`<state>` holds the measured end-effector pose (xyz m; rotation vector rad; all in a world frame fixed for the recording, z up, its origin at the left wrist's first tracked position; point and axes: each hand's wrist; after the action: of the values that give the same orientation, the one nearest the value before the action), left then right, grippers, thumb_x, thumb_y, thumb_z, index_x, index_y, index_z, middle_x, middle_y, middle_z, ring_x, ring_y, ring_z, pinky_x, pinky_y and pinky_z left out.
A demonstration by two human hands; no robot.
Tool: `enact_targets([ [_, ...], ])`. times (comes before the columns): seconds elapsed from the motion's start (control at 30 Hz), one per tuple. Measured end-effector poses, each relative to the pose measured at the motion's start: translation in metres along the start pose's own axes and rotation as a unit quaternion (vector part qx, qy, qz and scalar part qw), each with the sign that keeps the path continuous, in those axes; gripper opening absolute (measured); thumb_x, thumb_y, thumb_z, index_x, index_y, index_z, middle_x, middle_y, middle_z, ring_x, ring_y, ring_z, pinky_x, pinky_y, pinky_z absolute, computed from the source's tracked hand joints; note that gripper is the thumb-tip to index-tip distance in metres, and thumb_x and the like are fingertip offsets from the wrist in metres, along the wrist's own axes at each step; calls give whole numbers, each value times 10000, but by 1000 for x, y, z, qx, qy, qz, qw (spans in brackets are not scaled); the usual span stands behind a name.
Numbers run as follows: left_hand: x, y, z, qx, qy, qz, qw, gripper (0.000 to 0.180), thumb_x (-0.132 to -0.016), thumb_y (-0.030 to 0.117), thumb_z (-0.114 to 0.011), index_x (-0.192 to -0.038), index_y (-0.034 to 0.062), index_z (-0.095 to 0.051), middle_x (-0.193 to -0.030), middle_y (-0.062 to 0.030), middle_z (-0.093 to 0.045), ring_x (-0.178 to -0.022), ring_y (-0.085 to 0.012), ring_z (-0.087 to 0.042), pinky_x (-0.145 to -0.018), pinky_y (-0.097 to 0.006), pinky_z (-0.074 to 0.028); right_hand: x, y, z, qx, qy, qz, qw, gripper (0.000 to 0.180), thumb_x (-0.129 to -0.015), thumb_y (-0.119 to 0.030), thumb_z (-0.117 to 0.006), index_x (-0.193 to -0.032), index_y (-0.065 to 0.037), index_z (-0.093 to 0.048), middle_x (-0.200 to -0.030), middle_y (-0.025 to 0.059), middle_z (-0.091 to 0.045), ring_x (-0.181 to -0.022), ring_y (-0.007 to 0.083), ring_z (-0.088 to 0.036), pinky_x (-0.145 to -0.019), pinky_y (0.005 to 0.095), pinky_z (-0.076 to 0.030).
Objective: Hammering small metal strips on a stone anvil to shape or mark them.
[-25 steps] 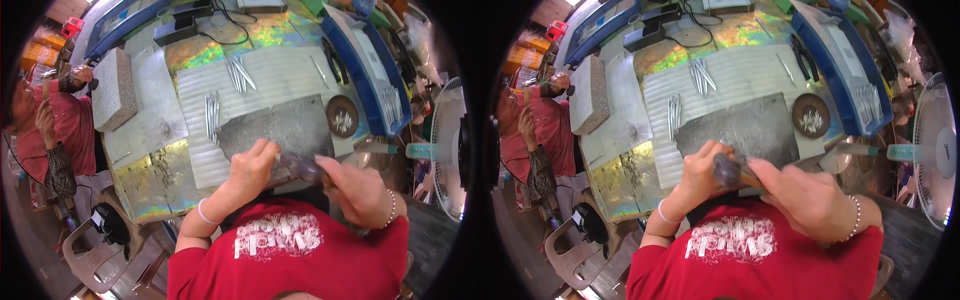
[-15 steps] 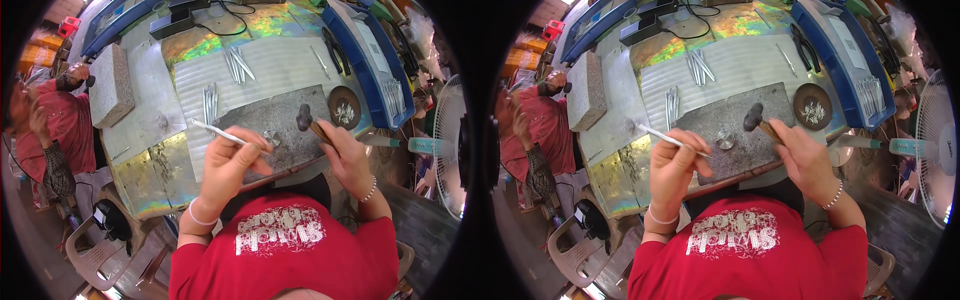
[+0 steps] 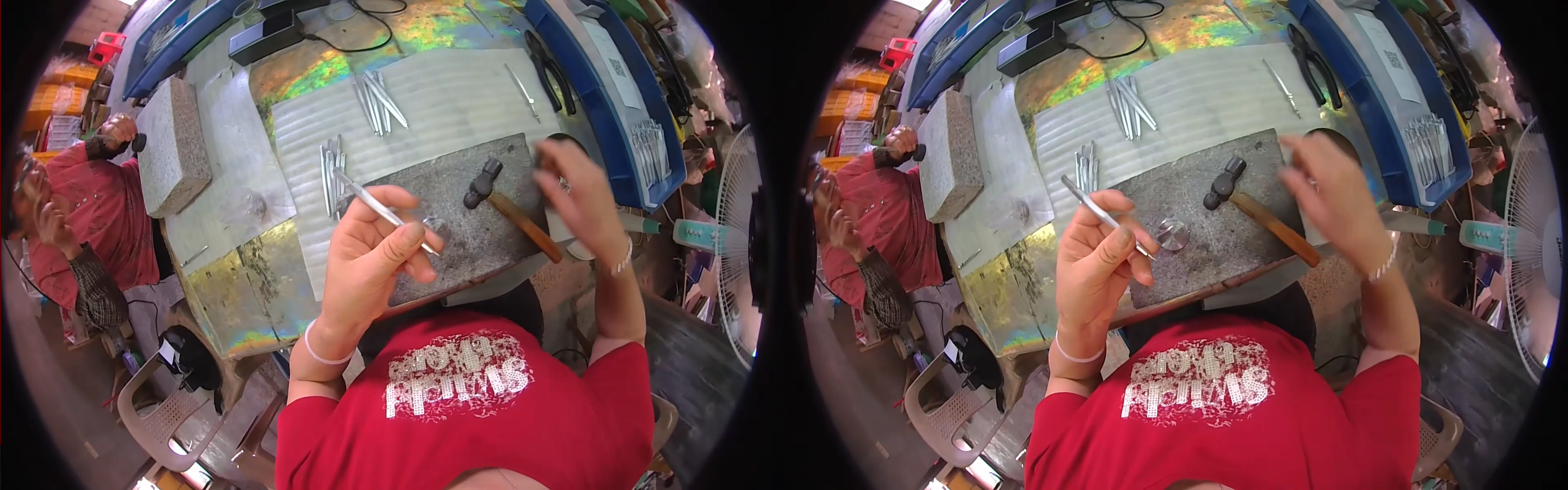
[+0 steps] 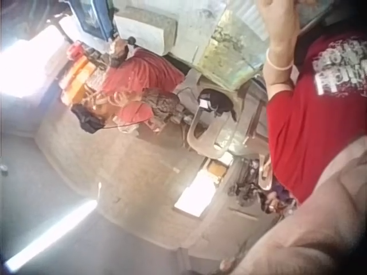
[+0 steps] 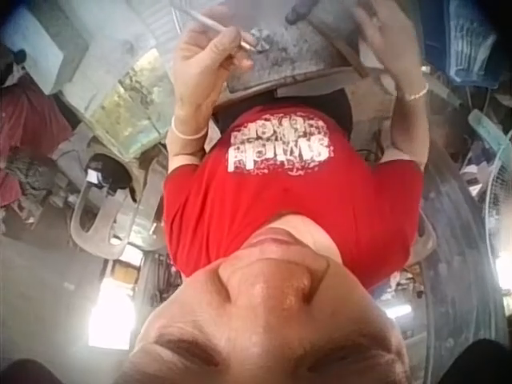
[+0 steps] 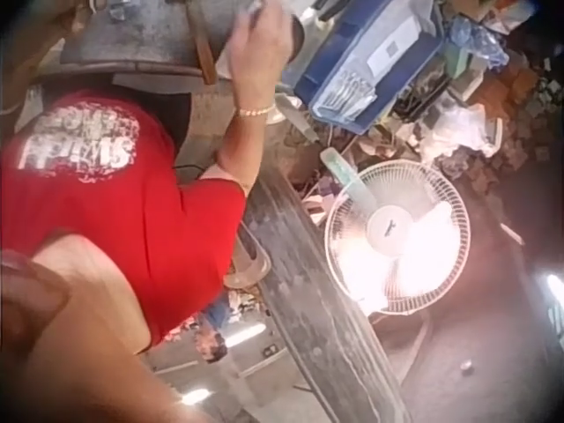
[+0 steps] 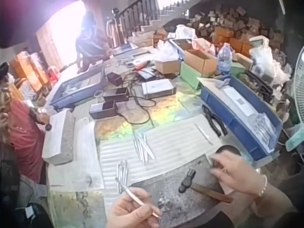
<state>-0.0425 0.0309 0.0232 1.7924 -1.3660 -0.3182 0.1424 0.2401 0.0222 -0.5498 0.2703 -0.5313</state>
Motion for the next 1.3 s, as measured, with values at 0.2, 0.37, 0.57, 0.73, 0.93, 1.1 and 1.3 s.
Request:
enact_targets([
  [0.2,0,0,-7,-145,-7,-19,989,292,-922,112,-523,-1168,21,-396,-798,-150,-627,-611,-166,-613,-550,-243,-516,-85,91,-1,57,70,-56,994,264,-807,-172,-587,-991,18,-581,-848,187,-618,-813,343,-606,-708,396,-475],
  [0.37,13,-5,-6,-236,-12,-96,967,197,-958,126,-461,-965,-52,-545,-844,-123,-635,-640,-133,-612,-595,-220,-478,-133,121,-33,179,-24,-120,976,208,-728,-136,-571,-844,26,-629,-873,241,-632,-859,374,-625,-738,451,-500],
  [0.57,22,-4,-20,-239,35,-98,965,229,-913,87,-526,-1094,-53,-511,-683,-109,-628,-531,-114,-577,-490,-190,-454,-136,98,-23,164,-9,-114,980,212,-668,-118,-554,-811,17,-633,-849,241,-630,-854,383,-621,-748,455,-495],
  [0.73,23,-13,-8,-237,-19,-125,963,240,-950,133,-455,-1041,-57,-569,-620,-81,-607,-529,-104,-568,-487,-203,-428,-64,24,23,-67,57,-23,996,177,-763,-80,-568,-916,8,-552,-683,120,-587,-607,223,-592,-564,319,-459],
  [0.93,16,-23,-19,-274,-76,-102,953,247,-907,-12,-475,-1137,-65,-548,-852,-86,-642,-771,-117,-601,-724,-229,-482,36,-54,24,-425,-121,-75,894,92,-874,-57,-570,-937,4,-544,-748,34,-599,-579,66,-569,-525,193,-446],
  [1.1,19,-38,-29,-191,-101,-112,970,199,-889,-51,-532,-1087,-37,-540,-939,-80,-626,-872,-113,-612,-766,-222,-488,55,-74,-4,-498,-92,-68,860,88,-898,-67,-565,-940,10,-560,-764,67,-597,-590,73,-562,-532,194,-451],
  [1.3,34,-44,-23,-186,-71,-89,976,150,-888,-26,-556,-1038,-36,-555,-904,-63,-632,-828,-72,-591,-702,-193,-486,45,-84,-16,-350,1,59,935,101,-816,-23,-648,-898,5,-597,-709,64,-571,-589,149,-573,-522,246,-437],
])
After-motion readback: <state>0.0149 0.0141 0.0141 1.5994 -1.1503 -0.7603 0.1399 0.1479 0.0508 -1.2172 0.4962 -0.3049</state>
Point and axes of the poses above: each hand's wrist, its own x-axis away from the middle knuckle, its own z-axis out of the back of the hand, y = z × x
